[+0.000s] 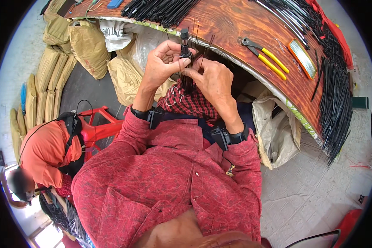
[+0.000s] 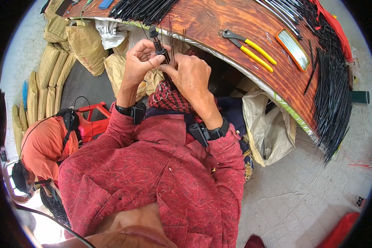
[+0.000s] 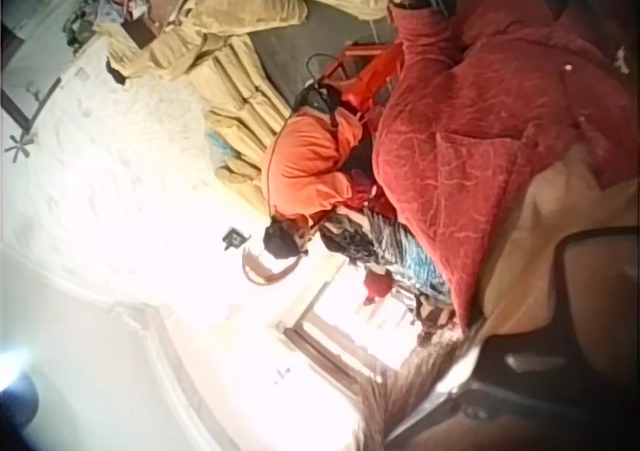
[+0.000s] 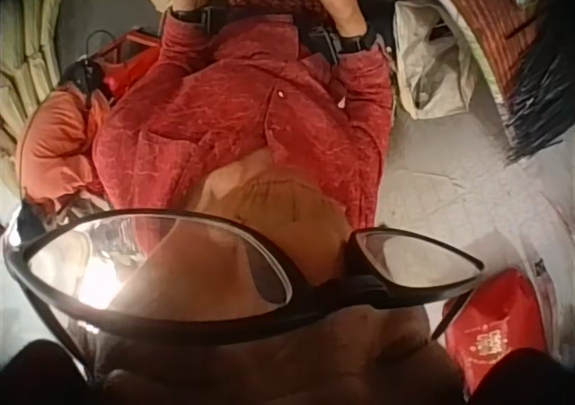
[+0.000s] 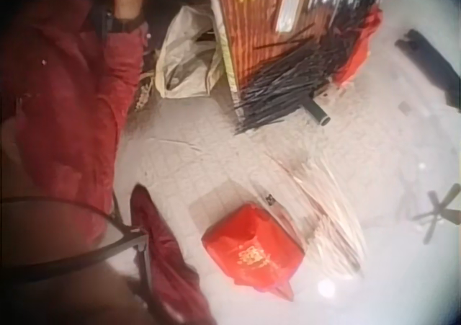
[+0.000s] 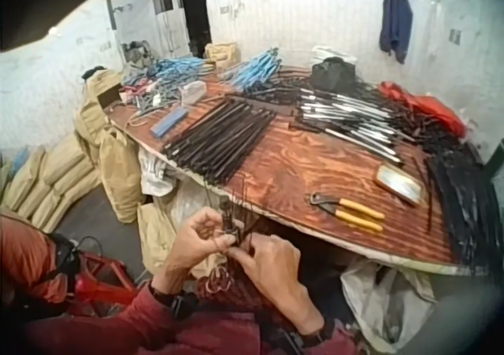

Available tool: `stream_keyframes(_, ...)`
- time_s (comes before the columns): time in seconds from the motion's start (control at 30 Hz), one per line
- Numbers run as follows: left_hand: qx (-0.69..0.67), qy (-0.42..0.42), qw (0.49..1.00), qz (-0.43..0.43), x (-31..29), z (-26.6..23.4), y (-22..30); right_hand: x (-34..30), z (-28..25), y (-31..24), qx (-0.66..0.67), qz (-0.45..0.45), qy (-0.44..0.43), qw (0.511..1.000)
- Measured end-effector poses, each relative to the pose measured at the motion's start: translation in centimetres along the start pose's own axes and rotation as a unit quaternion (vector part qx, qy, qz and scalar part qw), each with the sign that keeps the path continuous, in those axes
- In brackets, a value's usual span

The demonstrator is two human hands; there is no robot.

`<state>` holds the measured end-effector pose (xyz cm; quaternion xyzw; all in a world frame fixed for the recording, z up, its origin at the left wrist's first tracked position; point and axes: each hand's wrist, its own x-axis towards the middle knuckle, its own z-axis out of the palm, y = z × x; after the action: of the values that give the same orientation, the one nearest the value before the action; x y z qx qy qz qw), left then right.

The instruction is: Assembling a bundle of black cables at a workbench using cutting tools.

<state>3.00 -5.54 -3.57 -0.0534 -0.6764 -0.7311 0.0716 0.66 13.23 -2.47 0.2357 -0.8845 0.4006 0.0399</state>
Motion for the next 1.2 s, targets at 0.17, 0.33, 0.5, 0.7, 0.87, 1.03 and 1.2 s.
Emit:
stream_keyframes(0.17,-0.057,-0.008,0.998,0.002,-0.3,-0.4,0.4,-0.6,0.4,-0.3,0.219,0.023,0.034,0.975)
stream_keyframes(0.33,-0.048,0.007,0.999,-0.001,-0.7,-1.1,0.2,-0.5,0.5,-0.6,0.281,0.022,0.022,0.959)
stream_keyframes(0.5,-0.010,0.018,1.000,-0.012,-0.9,-1.3,0.0,-0.3,0.8,-0.4,0.282,0.007,0.038,0.959)
stream_keyframes(0.7,-0.031,0.005,0.999,-0.009,-0.9,-0.8,0.3,-0.1,1.0,0.4,0.291,-0.002,0.035,0.956)
stream_keyframes(0.87,-0.046,0.007,0.999,-0.009,-1.0,-0.6,0.4,-0.2,1.2,0.6,0.325,0.016,0.018,0.946)
stream_keyframes(1.03,-0.051,-0.001,0.999,-0.006,-1.2,-0.6,0.3,-0.7,1.2,0.7,0.381,0.043,-0.013,0.923)
stream_keyframes(1.2,-0.031,0.005,1.000,-0.003,-0.9,-1.2,0.4,-0.2,1.4,0.7,0.307,-0.013,0.016,0.952)
